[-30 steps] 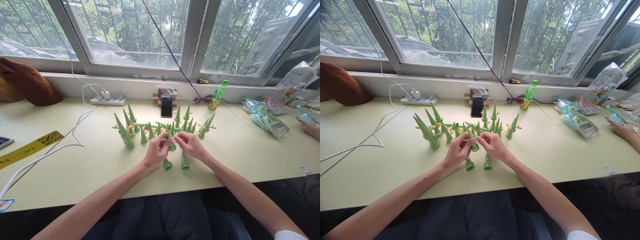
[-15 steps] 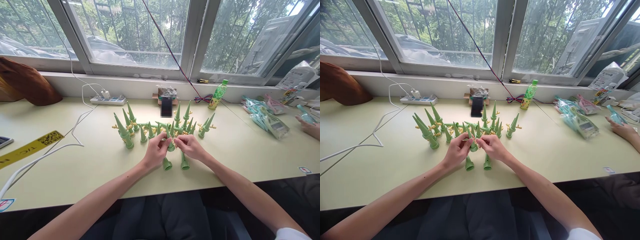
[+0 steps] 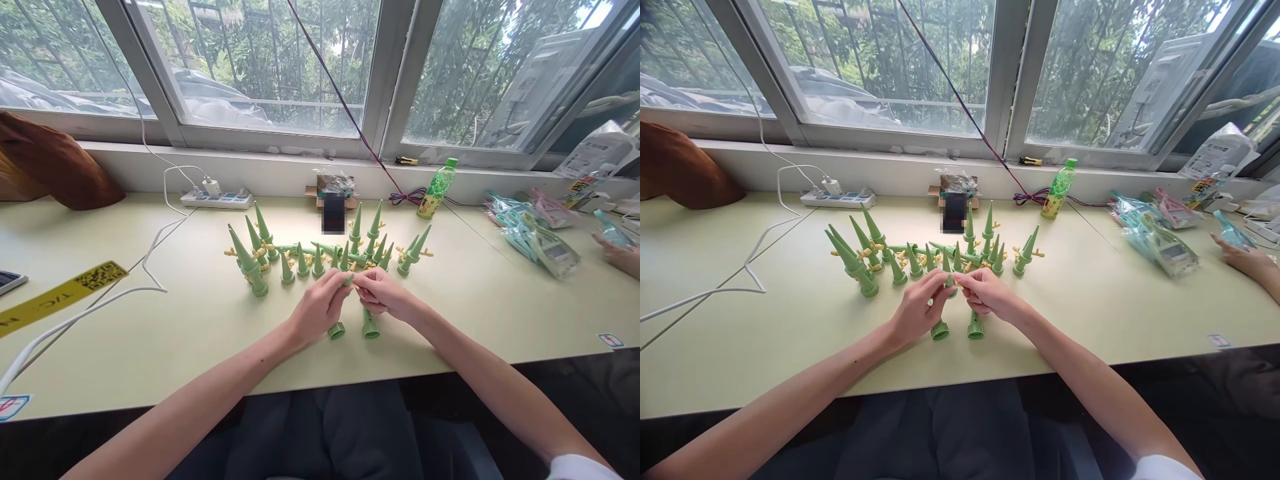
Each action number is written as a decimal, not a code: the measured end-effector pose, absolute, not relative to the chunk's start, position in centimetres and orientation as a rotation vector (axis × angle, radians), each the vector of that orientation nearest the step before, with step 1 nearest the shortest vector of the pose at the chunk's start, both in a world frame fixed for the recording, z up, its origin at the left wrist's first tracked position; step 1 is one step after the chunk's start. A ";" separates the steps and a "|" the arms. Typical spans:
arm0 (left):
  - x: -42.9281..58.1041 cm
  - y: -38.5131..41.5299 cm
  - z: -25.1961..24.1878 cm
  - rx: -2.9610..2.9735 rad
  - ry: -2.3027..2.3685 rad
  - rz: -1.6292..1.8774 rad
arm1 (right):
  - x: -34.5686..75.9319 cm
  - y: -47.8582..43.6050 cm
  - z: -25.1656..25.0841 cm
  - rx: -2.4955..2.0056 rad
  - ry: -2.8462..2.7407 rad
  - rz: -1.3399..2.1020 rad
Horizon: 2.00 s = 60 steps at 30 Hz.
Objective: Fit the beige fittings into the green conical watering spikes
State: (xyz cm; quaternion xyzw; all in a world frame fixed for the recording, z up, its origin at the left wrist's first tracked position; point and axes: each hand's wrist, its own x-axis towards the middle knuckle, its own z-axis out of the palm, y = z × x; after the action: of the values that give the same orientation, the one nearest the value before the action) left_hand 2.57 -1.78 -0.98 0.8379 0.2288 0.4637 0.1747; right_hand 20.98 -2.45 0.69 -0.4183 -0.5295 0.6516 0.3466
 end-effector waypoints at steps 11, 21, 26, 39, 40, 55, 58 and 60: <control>2.5 -1.9 0.7 1.494 0.814 1.062 | 20.7 -2.6 0.0 -1.039 -1.897 0.759; 2.5 -2.1 0.2 1.591 0.789 1.073 | 20.6 -2.9 0.2 -1.033 -1.969 0.676; 2.3 -1.8 -0.6 1.759 0.769 1.099 | 20.5 -3.1 0.7 -1.048 -1.940 0.766; 2.6 -2.2 0.1 1.609 0.822 1.079 | 20.3 -2.6 0.3 -1.060 -1.782 0.869; 2.5 -2.2 0.2 1.591 0.832 1.070 | 20.4 -2.5 0.2 -1.072 -1.761 0.868; 1.9 -1.9 -0.7 1.931 1.023 0.954 | 21.7 -1.0 -1.1 -1.156 -1.827 0.419; 1.8 -1.7 -1.0 2.070 1.036 0.934 | 21.7 -0.9 -0.5 -1.166 -1.861 0.283; 1.7 -1.6 -1.1 2.148 1.049 0.930 | 21.8 -0.9 0.6 -1.187 -1.869 0.146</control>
State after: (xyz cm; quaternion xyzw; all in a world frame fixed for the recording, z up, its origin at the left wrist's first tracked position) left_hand 1.65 -1.59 -1.09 0.8029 0.3922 0.3475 0.2842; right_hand 21.78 -0.86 0.64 -0.4790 -0.7542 0.0590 0.4452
